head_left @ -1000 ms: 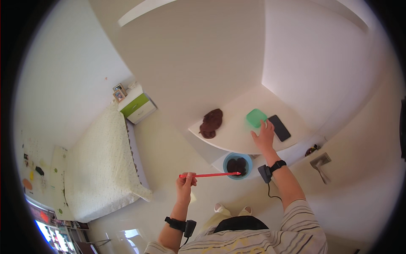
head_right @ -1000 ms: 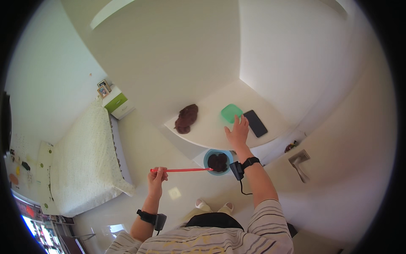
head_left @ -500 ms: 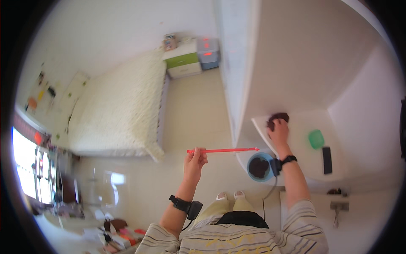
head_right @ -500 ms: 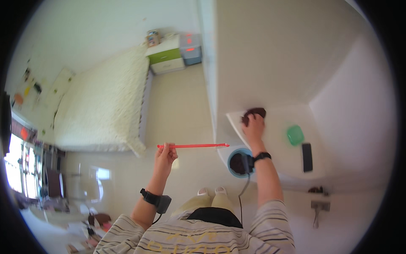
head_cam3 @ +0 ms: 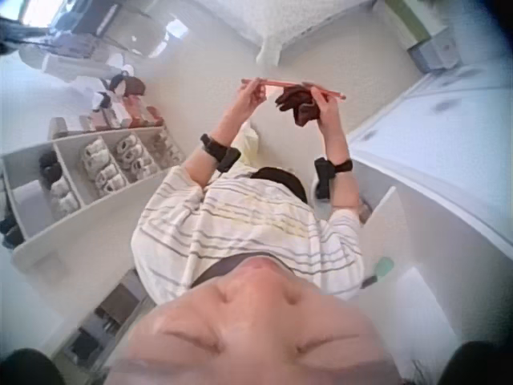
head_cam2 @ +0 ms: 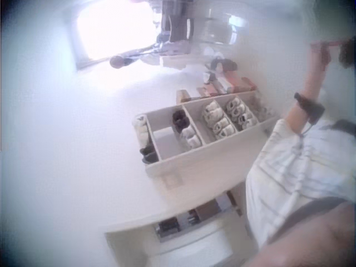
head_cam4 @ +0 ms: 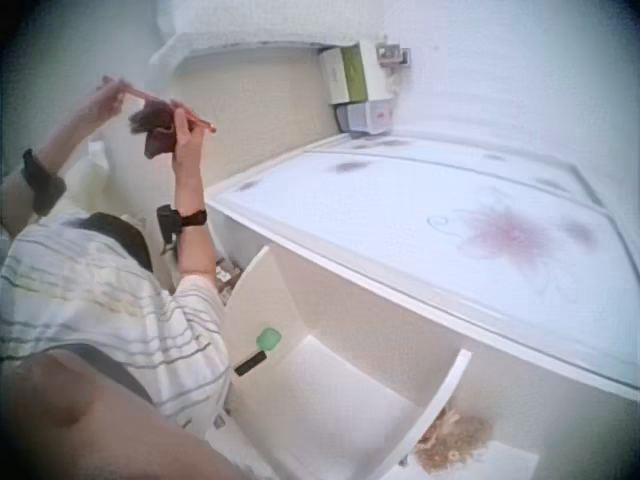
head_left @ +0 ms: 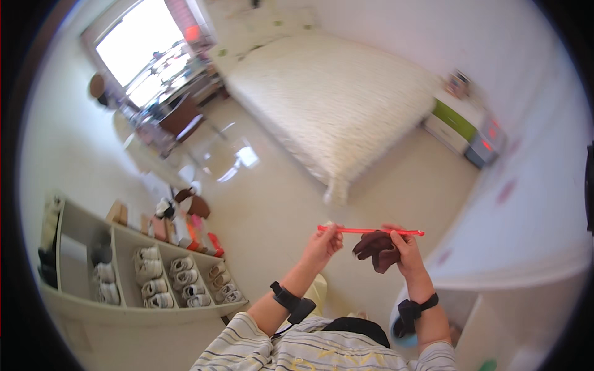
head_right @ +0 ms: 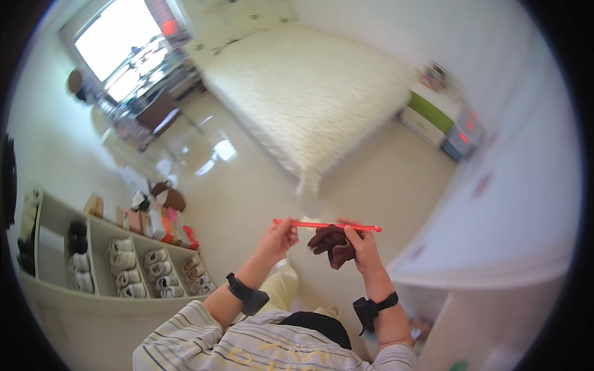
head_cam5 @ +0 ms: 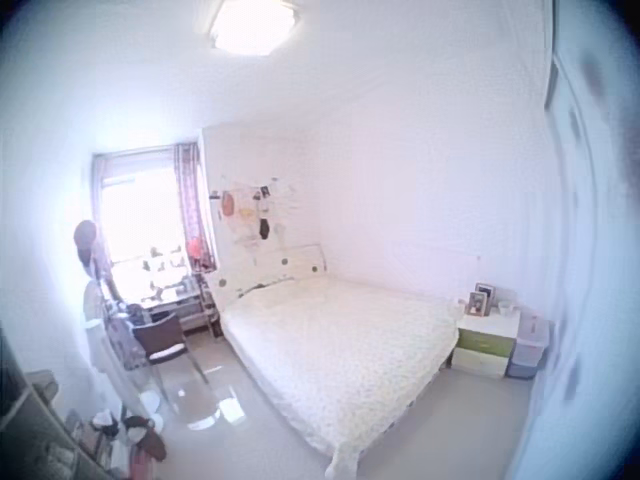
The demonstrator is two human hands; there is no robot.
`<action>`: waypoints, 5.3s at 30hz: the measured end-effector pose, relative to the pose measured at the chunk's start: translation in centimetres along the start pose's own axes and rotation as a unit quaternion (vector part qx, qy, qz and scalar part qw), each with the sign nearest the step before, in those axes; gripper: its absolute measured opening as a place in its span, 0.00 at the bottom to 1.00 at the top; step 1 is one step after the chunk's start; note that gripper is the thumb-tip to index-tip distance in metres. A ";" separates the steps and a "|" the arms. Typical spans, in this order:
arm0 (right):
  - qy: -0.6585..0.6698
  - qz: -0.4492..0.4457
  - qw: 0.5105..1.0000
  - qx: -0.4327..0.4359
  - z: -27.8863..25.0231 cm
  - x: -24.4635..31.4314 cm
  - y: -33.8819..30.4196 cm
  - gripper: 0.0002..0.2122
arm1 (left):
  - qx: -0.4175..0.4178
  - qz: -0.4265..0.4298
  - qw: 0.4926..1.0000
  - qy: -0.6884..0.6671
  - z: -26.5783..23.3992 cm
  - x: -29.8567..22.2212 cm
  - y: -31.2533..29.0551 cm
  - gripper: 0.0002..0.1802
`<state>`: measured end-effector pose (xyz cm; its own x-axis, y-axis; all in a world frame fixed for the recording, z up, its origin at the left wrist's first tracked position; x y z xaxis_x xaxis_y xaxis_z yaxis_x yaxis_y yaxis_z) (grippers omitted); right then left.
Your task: The person picks up a brown cloth from a bowl, carries it in a green bag to a shelf, and uses the cloth to wipe the surfaces of a white corner shelving unit.
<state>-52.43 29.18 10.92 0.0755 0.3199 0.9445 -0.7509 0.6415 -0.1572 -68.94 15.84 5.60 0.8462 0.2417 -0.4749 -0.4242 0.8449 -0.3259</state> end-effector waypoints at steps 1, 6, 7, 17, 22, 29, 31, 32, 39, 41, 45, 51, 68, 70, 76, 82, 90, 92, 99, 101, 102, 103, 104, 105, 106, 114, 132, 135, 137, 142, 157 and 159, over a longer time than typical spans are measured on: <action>0.005 0.013 0.998 0.055 2.9 -0.2 3.1 0.13 | -0.007 0.005 1.000 -0.021 -1.4 -1.9 0.6 0.13; -0.067 -0.014 0.992 0.105 16.3 -2.1 18.5 0.12 | -0.096 0.153 0.984 -0.004 -12.5 -18.7 3.3 0.09; -0.071 -0.015 0.990 0.124 19.2 -2.4 21.0 0.12 | -0.133 0.183 0.972 0.070 -13.8 -22.2 3.6 0.07; -0.095 0.086 0.972 0.196 43.3 -7.2 50.6 0.09 | -0.154 0.213 0.936 0.236 -20.6 -47.5 15.9 0.10; -0.112 0.093 0.963 0.227 52.2 -8.1 68.3 0.09 | -0.178 0.211 0.929 0.246 -25.5 -59.2 28.6 0.11; -0.140 0.176 0.909 0.351 74.6 -12.0 92.5 0.11 | -0.307 0.294 0.892 0.153 -35.6 -80.8 41.3 0.08; -0.125 0.196 0.889 0.395 81.5 -10.9 100.7 0.11 | -0.296 0.341 0.878 0.158 -37.6 -89.9 46.0 0.08; -0.107 0.178 0.882 0.422 85.0 -10.1 105.4 0.11 | -0.304 0.349 0.874 0.150 -39.5 -93.0 48.8 0.08; -0.021 0.232 0.908 0.348 93.9 -7.5 130.6 0.14 | -0.221 0.388 0.882 0.149 -37.4 -117.8 70.1 0.07; -0.025 0.228 0.915 0.332 96.7 -6.7 137.8 0.15 | -0.220 0.404 0.875 0.154 -38.2 -124.7 75.0 0.07; -0.020 0.223 0.890 0.397 104.2 -9.3 151.5 0.18 | -0.254 0.472 0.814 0.225 -44.0 -138.6 83.4 0.07; -0.064 0.322 0.831 0.449 120.9 -15.2 167.4 0.15 | -0.412 0.576 0.676 0.202 -52.1 -157.6 87.2 0.06; -0.089 0.480 0.660 0.571 165.3 -29.0 185.6 0.20 | -0.709 0.599 0.314 0.199 -75.9 -194.2 77.4 0.05; -0.096 0.499 0.643 0.573 169.8 -29.9 185.8 0.20 | -0.728 0.584 0.300 0.195 -78.2 -197.9 75.6 0.06; -0.034 0.581 0.582 0.568 183.6 -36.5 185.8 0.20 | -0.779 0.538 0.228 0.227 -85.6 -208.4 70.9 0.07; -0.070 0.575 0.561 0.592 193.4 -40.5 186.0 0.20 | -0.830 0.449 0.197 0.266 -93.4 -218.0 68.4 0.09; -0.088 0.613 0.503 0.603 199.4 -43.9 189.0 0.19 | -0.876 0.271 0.231 0.326 -104.7 -228.5 67.8 0.11; -0.127 0.593 0.522 0.601 200.5 -44.2 189.9 0.19 | -0.877 0.183 0.280 0.344 -106.8 -229.9 68.7 0.21; -0.129 0.622 0.527 0.565 204.2 -45.5 188.4 0.16 | -0.804 0.271 0.454 0.274 -104.0 -224.8 72.6 0.34; -0.132 0.618 0.482 0.607 204.3 -43.8 184.4 0.17 | -0.759 0.376 0.500 0.180 -100.0 -219.0 72.8 0.33; -0.127 0.615 0.451 0.634 203.8 -43.3 182.7 0.18 | -0.731 0.399 0.534 0.149 -97.8 -216.2 73.9 0.34; -0.171 0.594 0.454 0.642 203.1 -42.7 181.1 0.18 | -0.707 0.422 0.554 0.118 -95.2 -213.5 74.5 0.35; -0.178 0.583 0.418 0.674 202.2 -41.8 179.6 0.19 | -0.688 0.455 0.556 0.104 -92.4 -211.6 74.9 0.37; -0.184 0.586 0.376 0.694 201.0 -40.2 177.7 0.19 | -0.670 0.488 0.551 0.093 -89.3 -209.6 75.1 0.40; -0.176 0.569 0.333 0.731 199.6 -38.8 176.0 0.18 | -0.671 0.509 0.534 0.078 -86.8 -207.5 75.1 0.39; -0.231 0.497 0.090 0.832 176.5 -29.0 162.3 0.20 | -0.808 0.493 0.322 0.025 -67.7 -182.2 75.2 0.17; -0.266 0.449 -0.169 0.836 120.2 -14.0 131.3 0.19 | -0.819 0.514 -0.152 -0.206 -33.4 -127.4 82.4 0.32; -0.238 0.451 -0.239 0.826 114.0 -15.2 125.4 0.18 | -0.754 0.616 -0.122 -0.191 -32.8 -122.6 79.1 0.41; -0.244 0.440 -0.241 0.830 110.6 -15.2 121.3 0.18 | -0.725 0.667 -0.072 -0.156 -32.8 -119.3 75.9 0.43; -0.181 0.366 -0.301 0.862 103.5 -15.8 107.3 0.21 | -0.723 0.667 -0.115 -0.137 -31.7 -106.3 64.7 0.35; -0.032 0.082 -0.415 0.905 66.5 -10.9 66.3 0.09 | -0.690 0.634 -0.263 -0.230 -14.7 -62.0 47.7 0.29; 0.008 0.036 -0.423 0.906 61.5 -11.5 59.7 0.12 | -0.688 0.634 -0.248 -0.252 -13.7 -55.6 44.9 0.28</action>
<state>-138.45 20.93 8.42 0.0398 0.2591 0.9650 0.9878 0.1356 -0.0771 -139.46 33.85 6.20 -0.2760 -0.4324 -0.8584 0.8849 -0.4630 -0.0513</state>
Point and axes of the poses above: each hand's wrist, its own y-axis towards the middle knuckle, its own z-axis out of the palm, x = y × z, the point moved 6 cm from there along y, towards the middle knuckle, and after that the axes turned 12 degrees about -y, right-handed, at the moved point
